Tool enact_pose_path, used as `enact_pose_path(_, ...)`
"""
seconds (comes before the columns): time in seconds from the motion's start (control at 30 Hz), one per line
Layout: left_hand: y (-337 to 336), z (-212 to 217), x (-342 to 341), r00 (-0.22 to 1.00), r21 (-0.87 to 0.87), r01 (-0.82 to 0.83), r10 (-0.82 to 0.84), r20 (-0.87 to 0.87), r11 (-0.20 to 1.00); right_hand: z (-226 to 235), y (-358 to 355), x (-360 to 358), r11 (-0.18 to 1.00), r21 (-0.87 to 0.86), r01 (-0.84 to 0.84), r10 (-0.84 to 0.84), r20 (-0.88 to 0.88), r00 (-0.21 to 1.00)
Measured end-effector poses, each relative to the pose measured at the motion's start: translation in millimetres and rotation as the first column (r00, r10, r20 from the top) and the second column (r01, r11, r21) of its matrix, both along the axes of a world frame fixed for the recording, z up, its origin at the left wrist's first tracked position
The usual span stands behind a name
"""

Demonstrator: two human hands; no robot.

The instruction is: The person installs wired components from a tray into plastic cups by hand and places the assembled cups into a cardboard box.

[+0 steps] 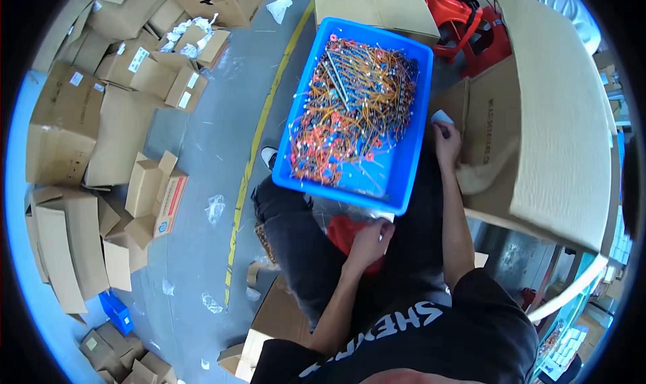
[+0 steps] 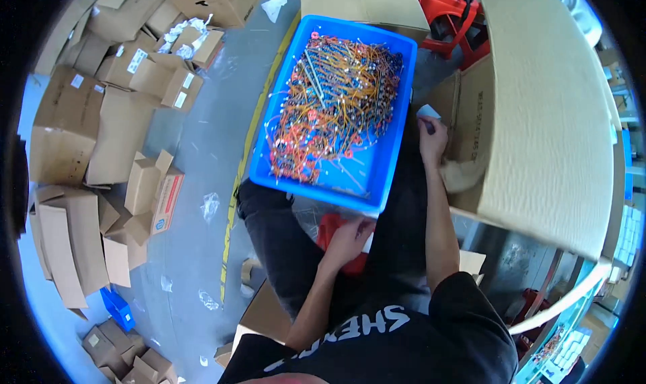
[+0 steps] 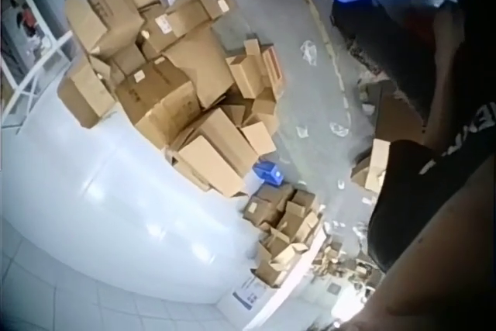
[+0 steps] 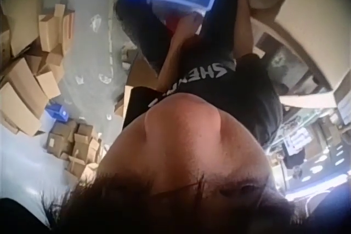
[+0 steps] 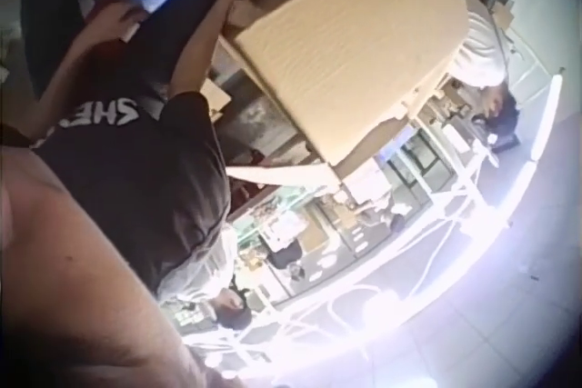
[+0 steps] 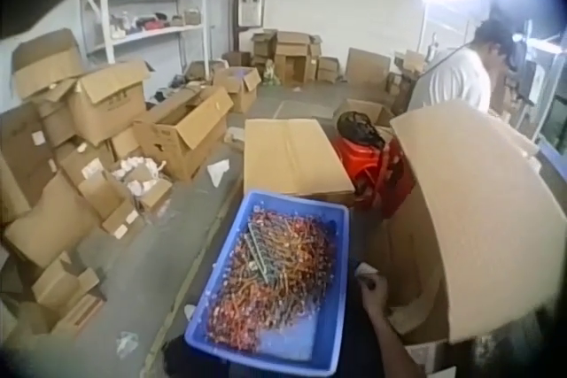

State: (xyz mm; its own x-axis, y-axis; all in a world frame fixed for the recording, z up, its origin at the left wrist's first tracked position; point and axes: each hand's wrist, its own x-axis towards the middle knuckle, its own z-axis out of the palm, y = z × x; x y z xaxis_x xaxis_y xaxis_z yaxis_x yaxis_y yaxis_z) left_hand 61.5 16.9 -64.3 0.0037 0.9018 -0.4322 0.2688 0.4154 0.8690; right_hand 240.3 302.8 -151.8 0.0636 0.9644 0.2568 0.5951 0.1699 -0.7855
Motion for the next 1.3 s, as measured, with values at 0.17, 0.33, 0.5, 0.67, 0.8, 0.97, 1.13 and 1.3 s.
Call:
enact_pose_path(0.17, -8, 5, -11, 0.974, 0.196, -0.025, -0.02, 0.224, 0.98, 120, -141, -24, 0.978, -0.151, -0.147, 0.063, -0.456, 0.888)
enact_pose_path(0.33, 14, 58, -13, 0.649, 0.092, -0.077, -0.02, 0.761, 0.993, 201, -238, -23, 0.84, -0.139, -0.525, 0.264, -0.74, 0.618)
enact_pose_path(0.5, 44, 103, 1, 0.386, 0.144, -0.257, -0.035, 0.922, 0.956, 261, -253, -24, 0.702, 0.115, -0.703, 0.712, -0.151, 0.686)
enact_pose_path(0.67, 50, 116, 5, 0.035, 0.141, -0.312, -0.137, 0.99, 0.94, 347, -287, 9, 0.606, 0.11, -0.787, 0.751, 0.245, 0.613)
enact_pose_path(0.8, 48, 113, -2, 0.303, 0.134, -0.561, 0.051, 0.952, 0.817, 395, -283, 48, 0.277, -0.127, -0.952, 0.943, 0.227, 0.244)
enact_pose_path(0.97, 39, 77, -42, 0.274, 0.009, -0.724, 0.277, 0.921, 0.689, 415, -279, 38, 0.484, -0.133, -0.865, 0.41, 0.908, 0.09)
enact_pose_path(1.13, 17, 59, -71, 0.232, -0.029, -0.839, 0.404, 0.885, 0.543, 451, -251, 48, 0.192, -0.339, -0.921, 0.68, 0.722, -0.125)
enact_pose_path(1.3, 32, 65, -54, 0.452, 0.149, -0.862, 0.603, 0.657, 0.484, 444, -141, 4, 0.389, -0.198, -0.899, 0.373, 0.927, -0.043)
